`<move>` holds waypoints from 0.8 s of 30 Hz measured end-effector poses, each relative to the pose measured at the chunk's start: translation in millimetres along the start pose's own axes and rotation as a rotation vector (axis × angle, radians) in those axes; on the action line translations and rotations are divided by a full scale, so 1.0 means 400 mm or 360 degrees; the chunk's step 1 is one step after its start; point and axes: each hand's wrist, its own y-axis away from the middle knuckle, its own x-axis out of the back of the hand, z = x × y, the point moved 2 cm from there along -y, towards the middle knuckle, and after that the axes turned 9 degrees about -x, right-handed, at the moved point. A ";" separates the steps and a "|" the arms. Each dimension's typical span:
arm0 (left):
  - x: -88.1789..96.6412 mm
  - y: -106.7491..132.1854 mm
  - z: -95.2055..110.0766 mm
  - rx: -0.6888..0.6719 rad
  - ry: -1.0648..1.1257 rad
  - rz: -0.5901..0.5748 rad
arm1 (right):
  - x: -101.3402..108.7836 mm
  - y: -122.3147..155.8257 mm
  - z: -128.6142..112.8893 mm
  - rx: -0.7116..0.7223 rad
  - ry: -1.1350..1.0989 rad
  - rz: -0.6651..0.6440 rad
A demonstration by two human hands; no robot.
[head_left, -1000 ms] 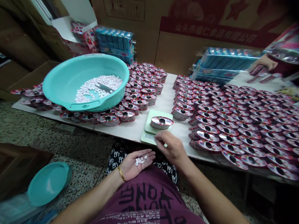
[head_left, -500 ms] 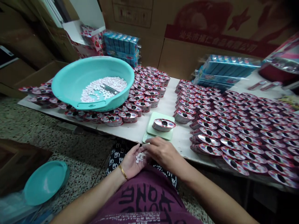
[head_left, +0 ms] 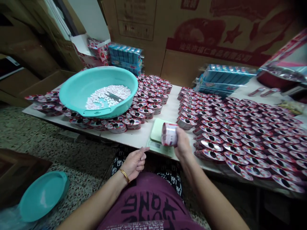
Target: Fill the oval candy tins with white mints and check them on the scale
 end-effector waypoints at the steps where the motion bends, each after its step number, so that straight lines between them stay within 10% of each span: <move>1: -0.008 -0.003 0.008 -0.0050 -0.0065 -0.0007 | -0.015 0.027 0.023 -0.0114 -0.0112 -0.0036; 13: -0.103 -0.021 0.071 -0.0382 -0.0719 0.0053 | -0.085 0.131 0.065 -0.0332 -0.0570 -0.0156; 19: -0.058 -0.034 0.059 -0.0274 -0.0420 -0.0021 | -0.094 0.114 0.072 -0.0684 -0.0898 -0.0083; 24: -0.041 -0.051 0.009 -0.0099 0.0042 -0.0032 | -0.073 0.088 0.041 -0.0545 -0.0691 0.0008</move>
